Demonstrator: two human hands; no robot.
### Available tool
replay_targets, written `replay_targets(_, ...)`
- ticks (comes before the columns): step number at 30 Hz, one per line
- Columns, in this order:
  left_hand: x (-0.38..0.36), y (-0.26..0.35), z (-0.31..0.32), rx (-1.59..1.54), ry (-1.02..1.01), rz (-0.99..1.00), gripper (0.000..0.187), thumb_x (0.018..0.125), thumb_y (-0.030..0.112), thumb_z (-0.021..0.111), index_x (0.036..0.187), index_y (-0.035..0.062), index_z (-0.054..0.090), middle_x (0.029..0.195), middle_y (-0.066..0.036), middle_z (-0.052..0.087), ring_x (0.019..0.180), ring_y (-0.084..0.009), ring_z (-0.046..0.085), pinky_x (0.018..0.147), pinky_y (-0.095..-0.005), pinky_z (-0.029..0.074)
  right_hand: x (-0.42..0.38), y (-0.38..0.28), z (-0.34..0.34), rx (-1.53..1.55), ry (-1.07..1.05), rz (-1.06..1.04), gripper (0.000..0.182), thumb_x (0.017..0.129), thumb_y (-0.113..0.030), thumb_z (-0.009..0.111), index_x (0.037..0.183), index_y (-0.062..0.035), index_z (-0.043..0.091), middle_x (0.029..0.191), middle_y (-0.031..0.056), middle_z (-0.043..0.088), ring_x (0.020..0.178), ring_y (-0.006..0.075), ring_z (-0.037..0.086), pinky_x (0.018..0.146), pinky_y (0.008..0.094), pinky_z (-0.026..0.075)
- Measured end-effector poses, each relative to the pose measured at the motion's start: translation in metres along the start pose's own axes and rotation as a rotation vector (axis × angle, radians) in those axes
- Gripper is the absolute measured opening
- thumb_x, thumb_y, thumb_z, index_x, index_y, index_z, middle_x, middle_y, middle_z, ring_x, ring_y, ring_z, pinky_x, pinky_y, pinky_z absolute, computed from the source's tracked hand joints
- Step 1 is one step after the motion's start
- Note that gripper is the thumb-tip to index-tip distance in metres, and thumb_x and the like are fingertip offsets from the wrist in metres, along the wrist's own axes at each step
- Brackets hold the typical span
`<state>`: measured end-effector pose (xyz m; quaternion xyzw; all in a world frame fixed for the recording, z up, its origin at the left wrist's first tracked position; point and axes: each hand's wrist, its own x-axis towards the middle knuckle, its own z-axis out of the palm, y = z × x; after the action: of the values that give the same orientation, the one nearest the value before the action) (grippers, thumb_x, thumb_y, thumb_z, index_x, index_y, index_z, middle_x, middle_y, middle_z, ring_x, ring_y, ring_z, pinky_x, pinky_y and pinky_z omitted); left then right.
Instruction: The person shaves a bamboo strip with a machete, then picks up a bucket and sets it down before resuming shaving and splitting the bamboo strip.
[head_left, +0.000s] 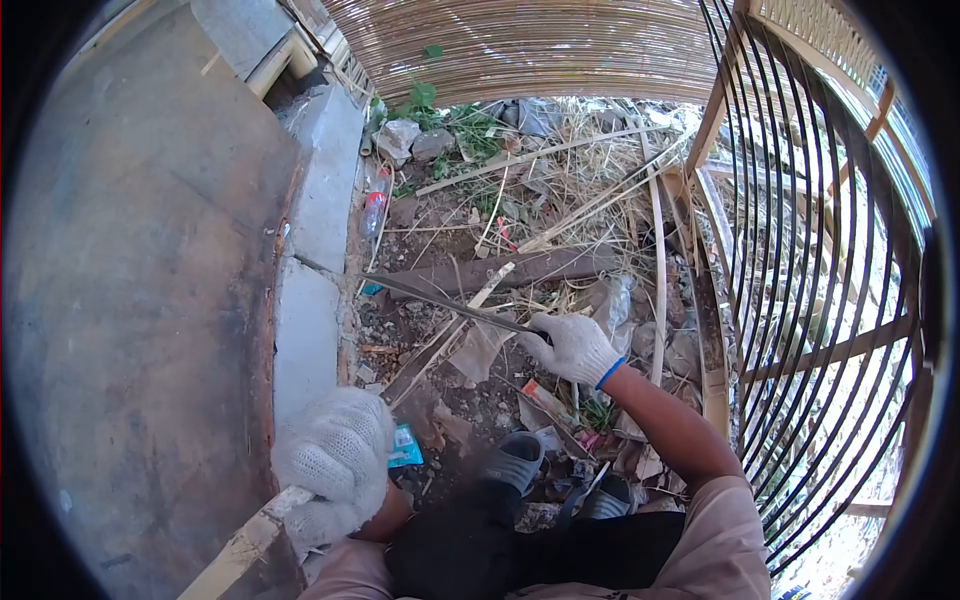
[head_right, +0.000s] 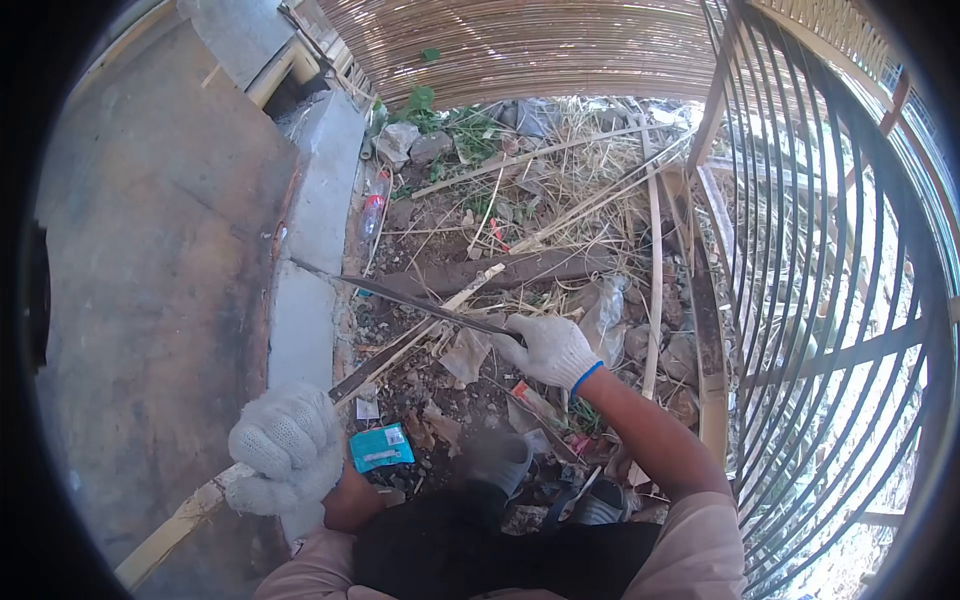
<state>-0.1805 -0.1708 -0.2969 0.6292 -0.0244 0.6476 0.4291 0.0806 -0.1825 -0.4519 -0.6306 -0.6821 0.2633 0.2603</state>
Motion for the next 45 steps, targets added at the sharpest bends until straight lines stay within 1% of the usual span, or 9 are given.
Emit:
replay_targets(4,0.001,0.001,-0.004,-0.009,-0.027,-0.012,0.054,0.099,0.054,0.06,0.065,0.0127,0.049,0.053,0.002,0.049,0.042,-0.0105,0.042,0.04,-0.0254,0.035,0.005,0.002,0.0,-0.024,-0.005,0.002,0.036,0.096,-0.041,0.059,0.094,-0.0061,0.066,0.076,0.0217,0.067,0.075,0.0425,0.067,0.069,0.0525,0.052)
replay_targets(6,0.001,0.002,-0.005,-0.008,-0.035,-0.021,0.055,0.099,0.055,0.059,0.065,0.0128,0.049,0.053,0.002,0.048,0.042,-0.0109,0.042,0.04,-0.0254,0.034,0.007,0.003,-0.003,-0.043,-0.067,0.034,0.04,0.097,-0.045,0.056,0.106,-0.0085,0.069,0.084,0.0208,0.069,0.082,0.0421,0.068,0.073,0.052,0.053)
replay_targets(13,0.0,0.0,-0.006,-0.035,0.009,-0.003,0.057,0.101,0.055,0.056,0.064,0.0131,0.045,0.053,0.001,0.046,0.042,-0.0124,0.04,0.039,-0.0272,0.032,0.009,0.037,0.007,-0.141,-0.075,0.091,0.043,0.098,-0.048,0.054,0.103,-0.0082,0.07,0.087,0.0205,0.071,0.085,0.0415,0.069,0.077,0.0524,0.053)
replay_targets(15,0.002,0.002,-0.01,-0.042,-0.008,-0.02,0.057,0.101,0.055,0.055,0.063,0.0132,0.045,0.053,0.001,0.046,0.042,-0.0124,0.04,0.039,-0.0274,0.032,0.005,0.087,0.018,-0.237,-0.074,0.399,0.047,0.1,-0.051,0.051,0.105,-0.0086,0.071,0.094,0.0222,0.073,0.091,0.042,0.07,0.083,0.0529,0.053)
replay_targets(17,0.001,0.004,-0.011,-0.045,-0.018,-0.039,0.057,0.101,0.054,0.055,0.063,0.0133,0.044,0.053,0.001,0.046,0.042,-0.0125,0.039,0.039,-0.0276,0.032,-0.012,0.102,0.014,-0.186,-0.044,0.412,0.049,0.1,-0.051,0.049,0.108,-0.0089,0.072,0.096,0.0237,0.073,0.093,0.0429,0.069,0.086,0.0531,0.053)
replay_targets(23,0.004,-0.004,-0.001,-0.024,0.074,-0.059,0.06,0.1,0.06,0.055,0.062,0.0153,0.042,0.05,0.003,0.04,0.04,-0.0106,0.033,0.038,-0.0262,0.029,-0.019,0.092,0.012,-0.129,-0.049,0.419,0.056,0.102,-0.053,0.043,0.115,-0.0064,0.072,0.103,0.0293,0.07,0.101,0.0467,0.067,0.091,0.0535,0.052)
replay_targets(28,0.012,0.001,0.005,-0.055,0.1,-0.016,0.062,0.097,0.065,0.054,0.062,0.0164,0.041,0.047,0.005,0.039,0.038,-0.008,0.032,0.037,-0.024,0.028,-0.016,0.077,0.017,-0.05,-0.099,0.473,0.064,0.103,-0.056,0.04,0.11,-0.0008,0.072,0.103,0.0311,0.07,0.101,0.0474,0.067,0.094,0.0534,0.05)
replay_targets(36,0.008,0.011,-0.003,-0.008,0.006,-0.01,0.065,0.093,0.07,0.058,0.059,0.0166,0.042,0.047,0.005,0.043,0.037,-0.0077,0.036,0.038,-0.0228,0.03,-0.01,0.061,0.04,0.061,-0.075,0.339,0.064,0.105,-0.053,0.034,0.099,0.001,0.068,0.096,0.0314,0.068,0.097,0.0501,0.064,0.088,0.056,0.049)
replay_targets(45,0.002,0.005,-0.012,0.022,0.005,-0.048,0.062,0.09,0.068,0.063,0.06,0.0163,0.047,0.048,0.004,0.047,0.04,-0.0102,0.045,0.04,-0.0235,0.036,-0.019,-0.024,-0.002,0.264,-0.171,-0.09,0.035,0.102,-0.036,0.051,0.11,-0.005,0.064,0.085,0.0242,0.066,0.085,0.0461,0.065,0.075,0.054,0.05)
